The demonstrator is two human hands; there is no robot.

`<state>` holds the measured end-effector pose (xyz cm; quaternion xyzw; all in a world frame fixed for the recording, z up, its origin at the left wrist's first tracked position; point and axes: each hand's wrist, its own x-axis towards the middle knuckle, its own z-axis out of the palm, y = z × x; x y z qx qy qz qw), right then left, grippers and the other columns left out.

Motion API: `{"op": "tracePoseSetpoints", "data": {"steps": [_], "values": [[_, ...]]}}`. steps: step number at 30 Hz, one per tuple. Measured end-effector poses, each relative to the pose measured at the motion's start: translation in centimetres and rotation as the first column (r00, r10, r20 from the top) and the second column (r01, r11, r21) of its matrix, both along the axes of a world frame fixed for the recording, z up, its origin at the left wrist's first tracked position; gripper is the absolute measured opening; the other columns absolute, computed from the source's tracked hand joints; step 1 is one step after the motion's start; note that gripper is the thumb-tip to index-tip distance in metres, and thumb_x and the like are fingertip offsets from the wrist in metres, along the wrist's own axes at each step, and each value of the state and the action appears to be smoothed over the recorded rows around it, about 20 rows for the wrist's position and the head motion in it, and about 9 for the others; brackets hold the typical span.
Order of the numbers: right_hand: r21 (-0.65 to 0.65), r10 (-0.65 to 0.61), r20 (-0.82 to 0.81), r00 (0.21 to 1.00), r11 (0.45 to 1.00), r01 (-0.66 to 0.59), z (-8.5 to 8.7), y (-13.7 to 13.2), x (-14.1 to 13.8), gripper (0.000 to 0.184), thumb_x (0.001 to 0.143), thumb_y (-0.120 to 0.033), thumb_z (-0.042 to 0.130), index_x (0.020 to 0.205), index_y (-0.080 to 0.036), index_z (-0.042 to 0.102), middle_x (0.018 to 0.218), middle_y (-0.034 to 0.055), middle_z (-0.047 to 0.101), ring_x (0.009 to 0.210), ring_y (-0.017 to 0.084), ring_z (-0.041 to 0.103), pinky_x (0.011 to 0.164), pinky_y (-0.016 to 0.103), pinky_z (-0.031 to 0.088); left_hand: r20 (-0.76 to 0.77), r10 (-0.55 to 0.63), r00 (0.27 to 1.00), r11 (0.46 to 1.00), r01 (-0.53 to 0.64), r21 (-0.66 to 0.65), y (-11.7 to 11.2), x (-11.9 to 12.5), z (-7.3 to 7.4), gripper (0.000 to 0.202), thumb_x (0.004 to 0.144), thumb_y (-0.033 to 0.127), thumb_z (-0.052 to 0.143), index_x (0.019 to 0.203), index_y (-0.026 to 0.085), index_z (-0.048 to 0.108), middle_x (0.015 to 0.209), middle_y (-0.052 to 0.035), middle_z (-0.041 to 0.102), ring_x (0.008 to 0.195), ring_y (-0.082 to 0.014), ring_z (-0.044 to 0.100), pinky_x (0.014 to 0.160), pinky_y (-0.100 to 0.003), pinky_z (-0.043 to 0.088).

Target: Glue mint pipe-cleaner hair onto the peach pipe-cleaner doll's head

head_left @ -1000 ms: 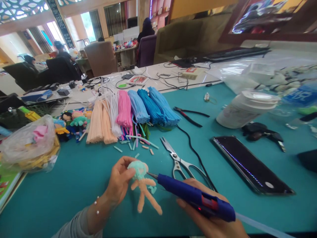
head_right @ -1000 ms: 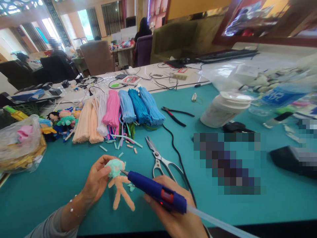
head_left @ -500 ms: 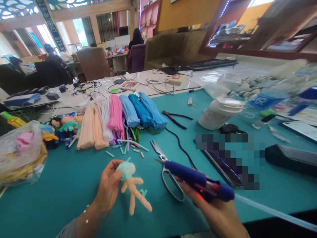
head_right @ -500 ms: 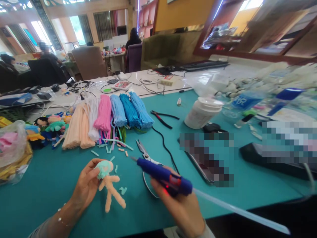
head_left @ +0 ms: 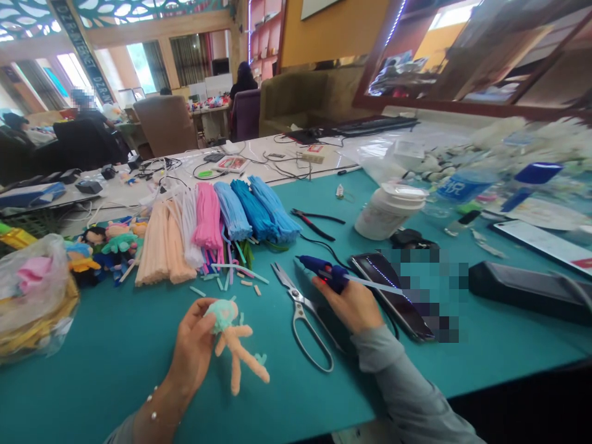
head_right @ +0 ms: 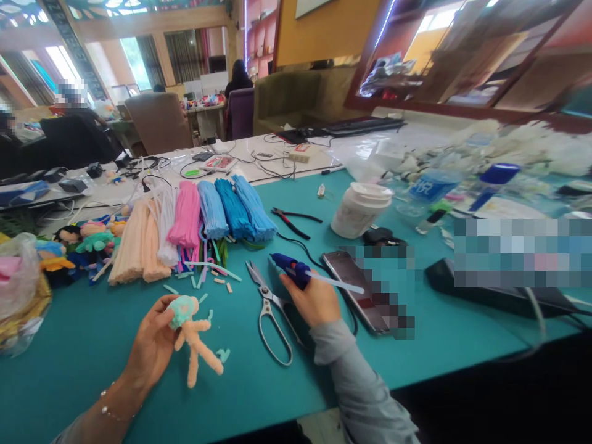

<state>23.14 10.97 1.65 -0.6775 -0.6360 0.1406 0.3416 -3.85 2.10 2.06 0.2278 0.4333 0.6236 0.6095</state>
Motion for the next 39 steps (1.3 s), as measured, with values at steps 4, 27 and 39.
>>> {"op": "tracePoseSetpoints", "data": {"steps": [4, 27, 39], "values": [[-0.027, -0.001, 0.056, 0.998, 1.0, 0.003, 0.1, -0.1, 0.1, 0.031, 0.071, -0.051, 0.059, 0.07, -0.02, 0.065, 0.066, 0.0089, 0.068, 0.067, 0.03, 0.067, 0.057, 0.036, 0.049, 0.003, 0.034, 0.999, 0.999, -0.034, -0.008, 0.4, -0.6, 0.0, 0.032, 0.059, 0.032, 0.081, 0.083, 0.018, 0.066, 0.081, -0.0028, 0.071, 0.072, -0.0173, 0.067, 0.063, -0.025, 0.052], [0.005, 0.464, 0.295, 0.835, 0.873, -0.487, -0.4, -10.3, -7.4, 0.016, 0.086, -0.018, 0.049, 0.077, -0.023, 0.062, 0.072, 0.0011, 0.066, 0.062, 0.016, 0.065, 0.051, 0.025, 0.045, 0.022, -0.013, 1.0, 0.998, 0.015, -0.057, 1.2, -1.2, 0.5, 0.029, 0.063, 0.03, 0.077, 0.084, 0.017, 0.063, 0.079, -0.0019, 0.069, 0.068, -0.0154, 0.064, 0.063, -0.028, 0.051], [-0.012, 0.438, 0.271, 0.857, 0.892, -0.452, -1.7, -10.0, -8.9, 0.014, 0.084, -0.019, 0.052, 0.07, -0.023, 0.055, 0.067, 0.0004, 0.063, 0.057, 0.015, 0.06, 0.049, 0.025, 0.038, 0.039, -0.028, 0.999, 0.994, 0.031, -0.103, 0.9, -0.5, 0.6, 0.028, 0.056, 0.027, 0.08, 0.078, 0.016, 0.066, 0.073, -0.0021, 0.067, 0.063, -0.0139, 0.06, 0.058, -0.024, 0.046]]}}
